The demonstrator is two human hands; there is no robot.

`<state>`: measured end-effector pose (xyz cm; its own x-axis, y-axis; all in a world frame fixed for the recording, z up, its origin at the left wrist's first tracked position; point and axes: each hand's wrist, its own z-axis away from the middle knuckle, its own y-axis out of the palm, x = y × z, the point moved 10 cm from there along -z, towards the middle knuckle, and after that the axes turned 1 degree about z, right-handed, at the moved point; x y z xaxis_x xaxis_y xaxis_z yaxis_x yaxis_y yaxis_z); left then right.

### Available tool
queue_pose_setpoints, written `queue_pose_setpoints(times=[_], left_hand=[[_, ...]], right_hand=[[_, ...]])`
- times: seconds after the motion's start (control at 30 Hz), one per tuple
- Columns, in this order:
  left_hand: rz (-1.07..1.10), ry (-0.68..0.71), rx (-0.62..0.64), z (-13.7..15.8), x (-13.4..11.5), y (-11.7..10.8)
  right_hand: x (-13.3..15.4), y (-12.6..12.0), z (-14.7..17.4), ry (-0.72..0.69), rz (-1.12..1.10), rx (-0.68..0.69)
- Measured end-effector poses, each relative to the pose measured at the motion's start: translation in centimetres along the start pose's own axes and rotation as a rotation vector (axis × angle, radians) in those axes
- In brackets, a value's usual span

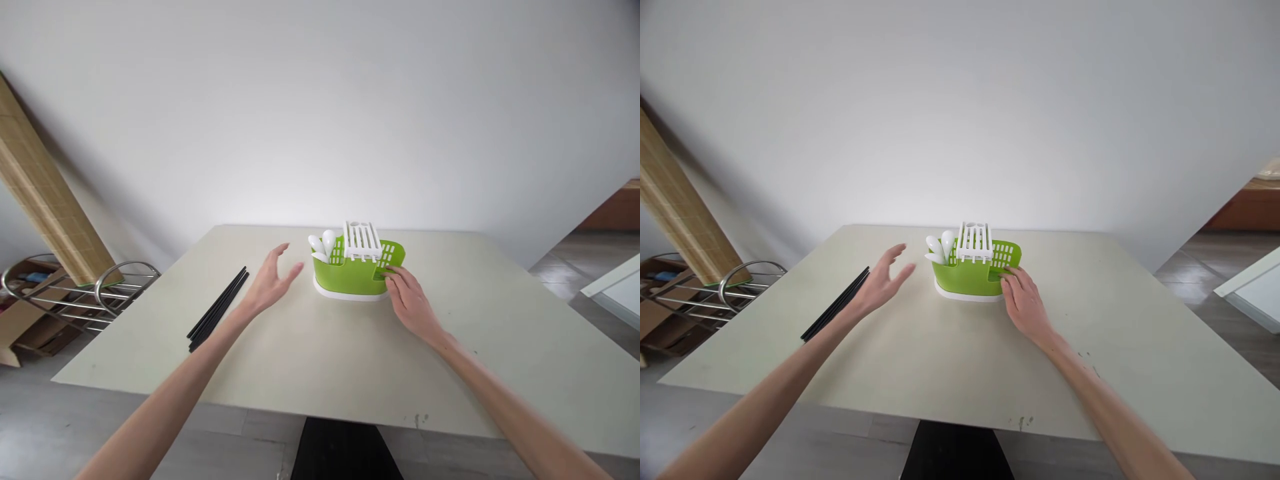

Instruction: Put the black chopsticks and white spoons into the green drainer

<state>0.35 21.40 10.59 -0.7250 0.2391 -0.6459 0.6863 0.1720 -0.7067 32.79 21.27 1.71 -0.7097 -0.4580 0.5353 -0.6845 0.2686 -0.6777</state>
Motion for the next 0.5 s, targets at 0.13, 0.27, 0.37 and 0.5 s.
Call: queue_pose_setpoints(times=[0.13,0.27,0.37,0.5], left_hand=[[0.174,0.006,0.057,-3.7,-3.2,4.3],[0.403,-0.093,0.089,-6.2,-3.3,6.3],[0.496,-0.125,0.045,-7.3,-3.0,6.4],[0.456,-0.141,-0.018,-8.6,-2.7,6.1]], right_hand=[[-0.2,0.3,-0.1,0.028,-0.031,0.003],[-0.6,0.8,-0.3,0.032,-0.026,0.011],[-1.1,1.3,-0.3,0.050,-0.036,0.019],[-1.2,1.6,-0.2,0.042,-0.045,0.004]])
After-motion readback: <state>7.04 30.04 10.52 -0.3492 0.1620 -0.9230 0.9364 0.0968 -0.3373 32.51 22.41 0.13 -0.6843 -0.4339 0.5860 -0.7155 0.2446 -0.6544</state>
